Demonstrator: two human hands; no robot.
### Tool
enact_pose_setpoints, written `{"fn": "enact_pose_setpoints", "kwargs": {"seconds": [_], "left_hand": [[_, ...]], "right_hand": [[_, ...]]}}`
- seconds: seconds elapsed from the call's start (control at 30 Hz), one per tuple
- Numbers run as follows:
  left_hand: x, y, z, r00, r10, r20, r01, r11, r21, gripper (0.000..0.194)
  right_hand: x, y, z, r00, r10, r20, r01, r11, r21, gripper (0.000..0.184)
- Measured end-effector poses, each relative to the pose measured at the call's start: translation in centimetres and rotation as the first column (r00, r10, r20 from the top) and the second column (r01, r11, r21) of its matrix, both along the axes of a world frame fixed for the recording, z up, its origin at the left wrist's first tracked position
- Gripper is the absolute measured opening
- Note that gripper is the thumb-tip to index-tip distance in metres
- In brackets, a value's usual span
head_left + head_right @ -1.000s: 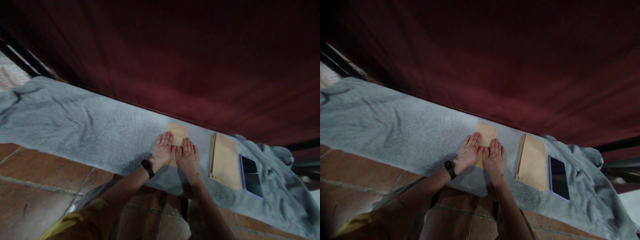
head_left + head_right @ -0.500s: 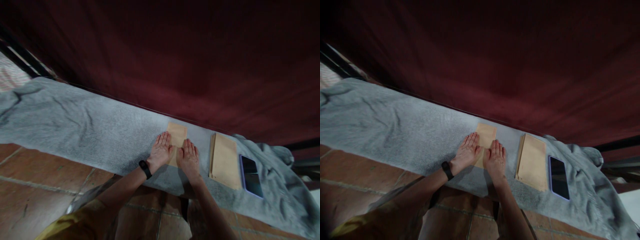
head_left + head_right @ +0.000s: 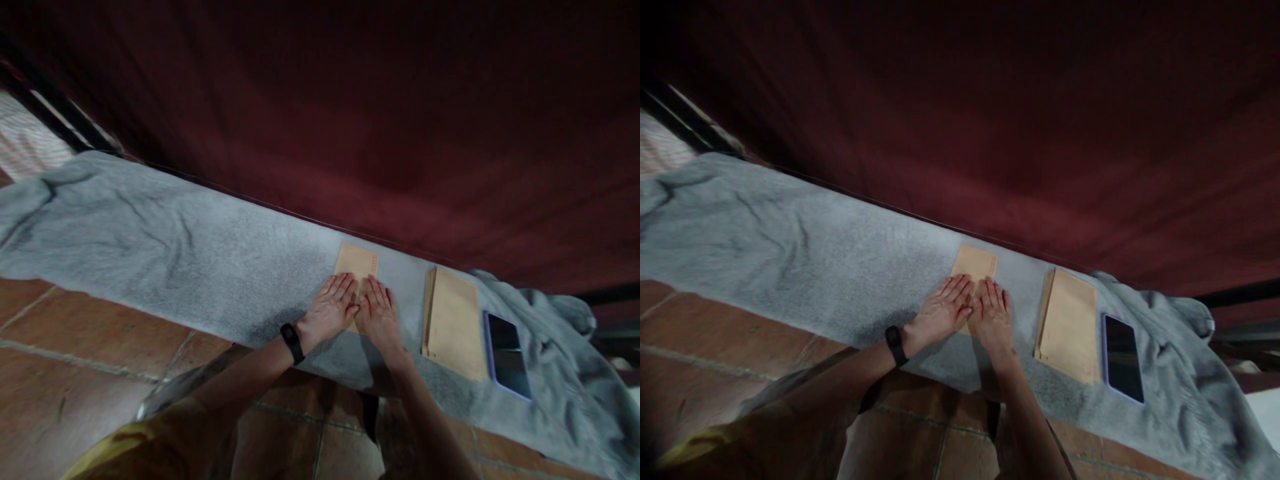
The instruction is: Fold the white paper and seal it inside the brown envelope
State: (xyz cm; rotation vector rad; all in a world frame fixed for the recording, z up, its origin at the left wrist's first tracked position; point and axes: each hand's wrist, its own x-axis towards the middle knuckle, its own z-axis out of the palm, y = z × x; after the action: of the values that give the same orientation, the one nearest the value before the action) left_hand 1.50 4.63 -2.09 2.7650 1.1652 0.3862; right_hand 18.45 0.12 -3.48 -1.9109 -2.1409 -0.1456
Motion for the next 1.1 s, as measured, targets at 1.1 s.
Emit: {"fn": "enact_pose_setpoints", "kwargs": {"seconds": [1.1], "left_hand": [[0.4,-0.9,-0.4,0.988,0.1,0.121,-0.103,0.995,0.016,0.053]], "right_hand": [[-2.3,-0.3,0.2,0.993,-0.093,-0.073,0.093,0.996,-0.004,0.051]]}}
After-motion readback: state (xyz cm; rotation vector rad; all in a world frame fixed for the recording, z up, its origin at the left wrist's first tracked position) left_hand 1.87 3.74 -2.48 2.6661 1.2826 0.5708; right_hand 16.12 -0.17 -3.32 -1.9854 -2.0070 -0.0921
